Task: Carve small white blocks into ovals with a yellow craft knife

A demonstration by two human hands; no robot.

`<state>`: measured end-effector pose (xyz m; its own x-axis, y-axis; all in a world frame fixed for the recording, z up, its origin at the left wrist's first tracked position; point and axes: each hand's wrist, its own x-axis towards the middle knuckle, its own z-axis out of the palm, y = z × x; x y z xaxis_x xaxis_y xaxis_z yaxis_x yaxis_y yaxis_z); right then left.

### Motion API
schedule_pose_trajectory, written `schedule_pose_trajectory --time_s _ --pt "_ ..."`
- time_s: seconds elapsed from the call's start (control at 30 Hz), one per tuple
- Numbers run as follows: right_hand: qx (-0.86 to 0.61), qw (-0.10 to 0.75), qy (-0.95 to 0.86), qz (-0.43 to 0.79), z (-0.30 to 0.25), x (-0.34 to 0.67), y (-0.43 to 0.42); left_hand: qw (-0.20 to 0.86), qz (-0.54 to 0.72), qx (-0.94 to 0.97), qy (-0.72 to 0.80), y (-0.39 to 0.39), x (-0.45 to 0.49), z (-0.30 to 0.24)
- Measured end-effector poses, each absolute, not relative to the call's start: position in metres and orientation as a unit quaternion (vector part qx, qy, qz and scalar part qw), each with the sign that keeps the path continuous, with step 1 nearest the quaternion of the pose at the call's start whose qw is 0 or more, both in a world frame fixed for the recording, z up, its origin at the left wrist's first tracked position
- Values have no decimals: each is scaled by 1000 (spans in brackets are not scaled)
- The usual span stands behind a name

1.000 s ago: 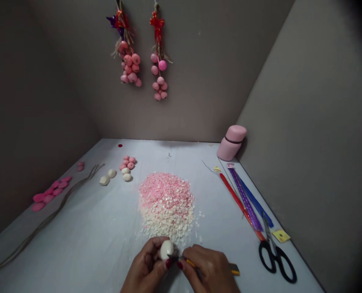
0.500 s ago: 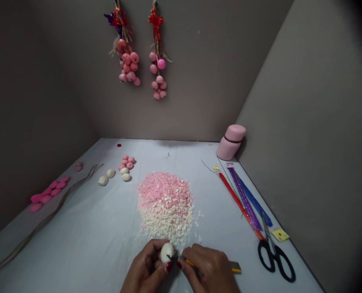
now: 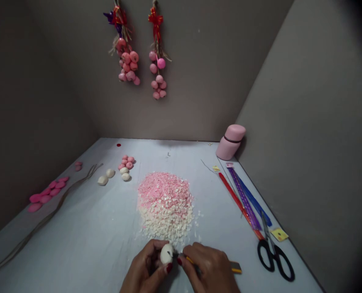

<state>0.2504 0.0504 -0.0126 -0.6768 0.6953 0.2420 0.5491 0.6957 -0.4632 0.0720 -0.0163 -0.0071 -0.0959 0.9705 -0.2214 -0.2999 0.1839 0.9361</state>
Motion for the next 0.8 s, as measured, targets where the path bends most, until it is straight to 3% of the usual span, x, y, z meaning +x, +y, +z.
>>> schedule_pose_trajectory --time_s 0.37,0.8 --pt "-396 197 -882 163 -16 253 54 600 529 335 498 -17 71 -13" --pt "-381 279 -860 192 -14 247 49 621 606 209 450 -11 70 -8"
